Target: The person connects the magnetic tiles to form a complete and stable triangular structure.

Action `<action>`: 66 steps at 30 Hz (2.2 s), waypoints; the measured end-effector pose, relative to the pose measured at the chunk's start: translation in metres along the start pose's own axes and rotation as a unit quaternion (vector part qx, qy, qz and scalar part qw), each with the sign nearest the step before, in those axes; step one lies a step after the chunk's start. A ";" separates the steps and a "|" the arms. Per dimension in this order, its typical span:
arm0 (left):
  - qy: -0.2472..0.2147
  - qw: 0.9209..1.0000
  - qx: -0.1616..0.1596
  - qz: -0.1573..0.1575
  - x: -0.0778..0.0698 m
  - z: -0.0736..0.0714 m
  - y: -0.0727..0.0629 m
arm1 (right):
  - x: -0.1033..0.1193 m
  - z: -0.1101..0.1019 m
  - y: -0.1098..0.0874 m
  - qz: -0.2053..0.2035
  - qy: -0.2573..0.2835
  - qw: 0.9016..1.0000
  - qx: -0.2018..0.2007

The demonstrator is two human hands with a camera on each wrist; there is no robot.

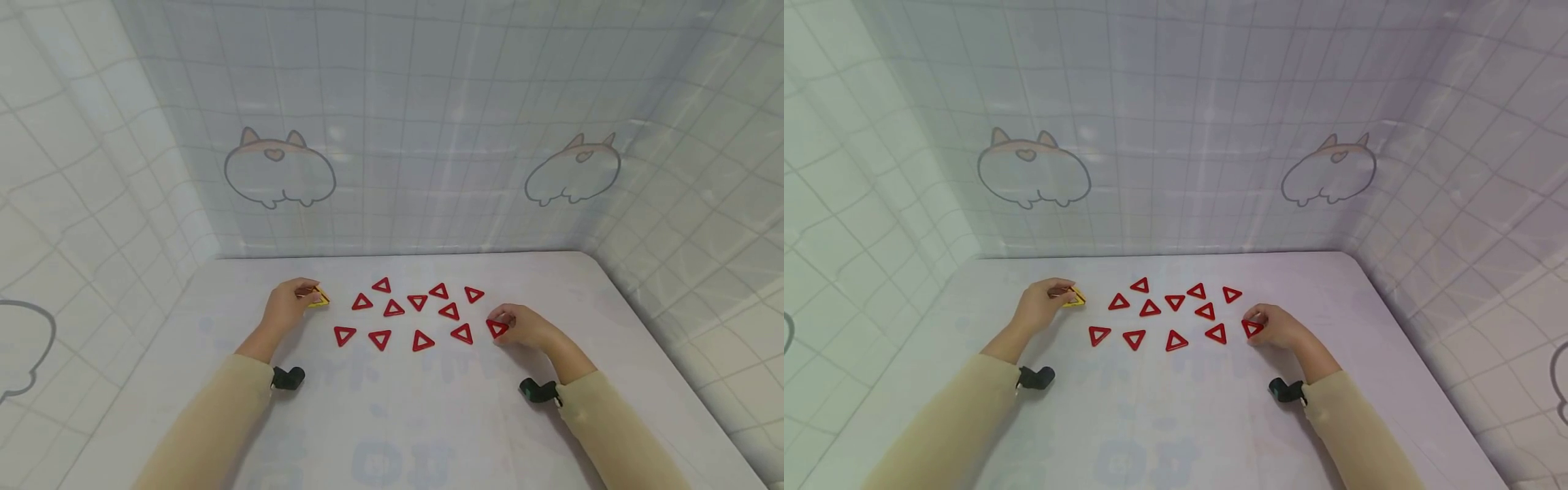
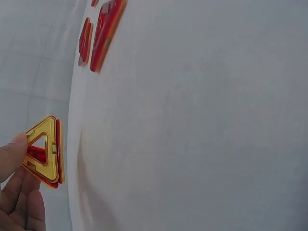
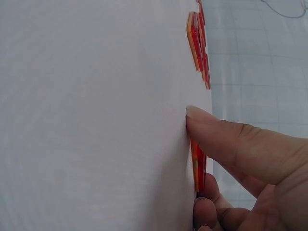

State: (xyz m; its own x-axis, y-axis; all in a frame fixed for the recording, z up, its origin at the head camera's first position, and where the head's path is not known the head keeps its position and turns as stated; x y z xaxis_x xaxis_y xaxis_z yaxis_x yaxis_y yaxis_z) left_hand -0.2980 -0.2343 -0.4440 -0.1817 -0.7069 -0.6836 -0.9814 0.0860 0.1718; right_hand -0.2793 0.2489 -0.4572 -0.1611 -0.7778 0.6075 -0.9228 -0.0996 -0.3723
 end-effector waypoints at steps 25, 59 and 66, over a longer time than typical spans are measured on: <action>-0.020 0.999 -0.031 -0.007 0.000 0.009 0.010 | -0.004 0.003 0.001 -0.006 -0.006 1.000 0.001; -0.027 0.992 0.067 -0.104 -0.035 0.090 0.023 | 0.002 0.009 -0.028 -0.005 -0.029 0.998 0.050; -0.007 0.992 0.068 -0.104 -0.036 0.089 0.022 | 0.013 0.013 -0.039 -0.011 -0.023 0.998 0.056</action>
State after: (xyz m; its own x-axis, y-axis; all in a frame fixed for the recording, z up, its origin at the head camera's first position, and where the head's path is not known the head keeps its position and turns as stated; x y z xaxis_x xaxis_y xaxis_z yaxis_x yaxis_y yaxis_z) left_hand -0.3181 -0.1444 -0.4787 0.0257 -0.7098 -0.7040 -0.9969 0.0340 -0.0707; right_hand -0.2409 0.2344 -0.4434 -0.1226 -0.8023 0.5842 -0.8804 -0.1839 -0.4372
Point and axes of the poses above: each hand's wrist, its own y-axis towards the middle knuckle, its own z-axis out of the palm, x = y × z, the point moved 3 cm from there along y, towards the middle knuckle, and after that the axes turned 9 degrees about z, right-handed, at the moved point
